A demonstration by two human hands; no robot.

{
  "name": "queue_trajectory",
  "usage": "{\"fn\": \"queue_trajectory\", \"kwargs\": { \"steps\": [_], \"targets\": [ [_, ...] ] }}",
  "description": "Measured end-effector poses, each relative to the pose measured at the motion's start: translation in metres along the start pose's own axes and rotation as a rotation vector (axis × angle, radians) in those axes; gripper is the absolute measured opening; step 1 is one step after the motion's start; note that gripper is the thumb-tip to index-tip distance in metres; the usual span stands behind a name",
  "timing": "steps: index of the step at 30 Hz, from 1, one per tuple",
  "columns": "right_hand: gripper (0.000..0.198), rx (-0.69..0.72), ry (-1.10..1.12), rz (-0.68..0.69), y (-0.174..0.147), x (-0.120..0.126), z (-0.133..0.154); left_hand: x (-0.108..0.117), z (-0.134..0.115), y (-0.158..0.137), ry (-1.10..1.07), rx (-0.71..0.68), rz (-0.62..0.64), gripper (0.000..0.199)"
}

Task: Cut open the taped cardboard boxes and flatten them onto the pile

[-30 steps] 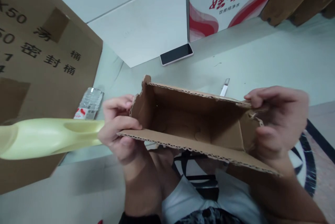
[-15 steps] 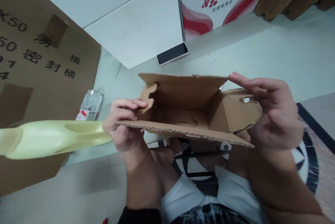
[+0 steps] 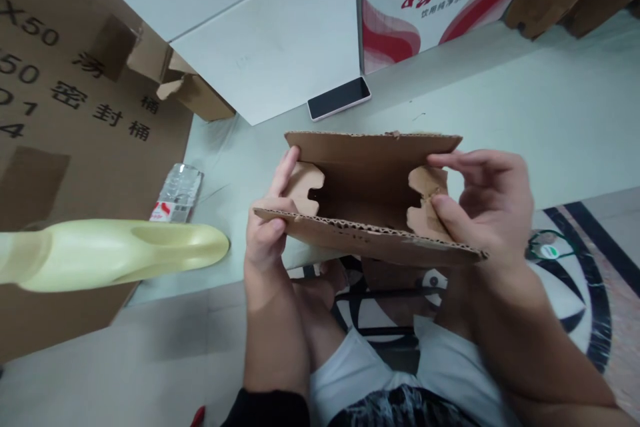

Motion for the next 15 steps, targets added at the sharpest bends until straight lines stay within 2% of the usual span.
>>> {"fn": "queue_trajectory", "kwargs": {
  "steps": [3, 4, 7, 9, 12, 15],
  "targets": [
    [0.027, -0.081, 0.038, 0.158, -0.001, -0.008, -0.004, -0.005, 0.008, -0.002, -0.126, 0.076, 0.049, 0.051],
    [0.031, -0.07, 0.075, 0.14, 0.0, -0.009, -0.005, -0.005, 0.01, -0.002, -0.129, 0.072, 0.008, 0.049],
    [0.043, 0.041, 0.156, -0.075, 0.0, -0.005, -0.004, -0.003, 0.014, -0.002, -0.089, -0.012, -0.113, 0.057],
    [0.047, 0.07, 0.214, -0.091, 0.0, -0.005, -0.003, -0.003, 0.014, 0.0, -0.08, -0.065, -0.133, 0.068],
    [0.048, 0.031, 0.264, 0.102, -0.001, -0.007, -0.001, -0.003, 0.012, 0.001, -0.088, -0.1, -0.118, 0.07],
    [0.038, 0.071, 0.132, 0.247, -0.002, -0.009, 0.004, -0.003, 0.01, 0.0, -0.043, -0.064, -0.025, 0.041]
  ]
}}
Point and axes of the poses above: each hand's wrist, its own y-axis towards the middle knuckle, its own x-axis out of the back of the hand, z = x × y, the point moved 4 cm from there along y, towards the middle knuckle, and after that the axes turned 9 degrees about -x, right-handed, at the moved point
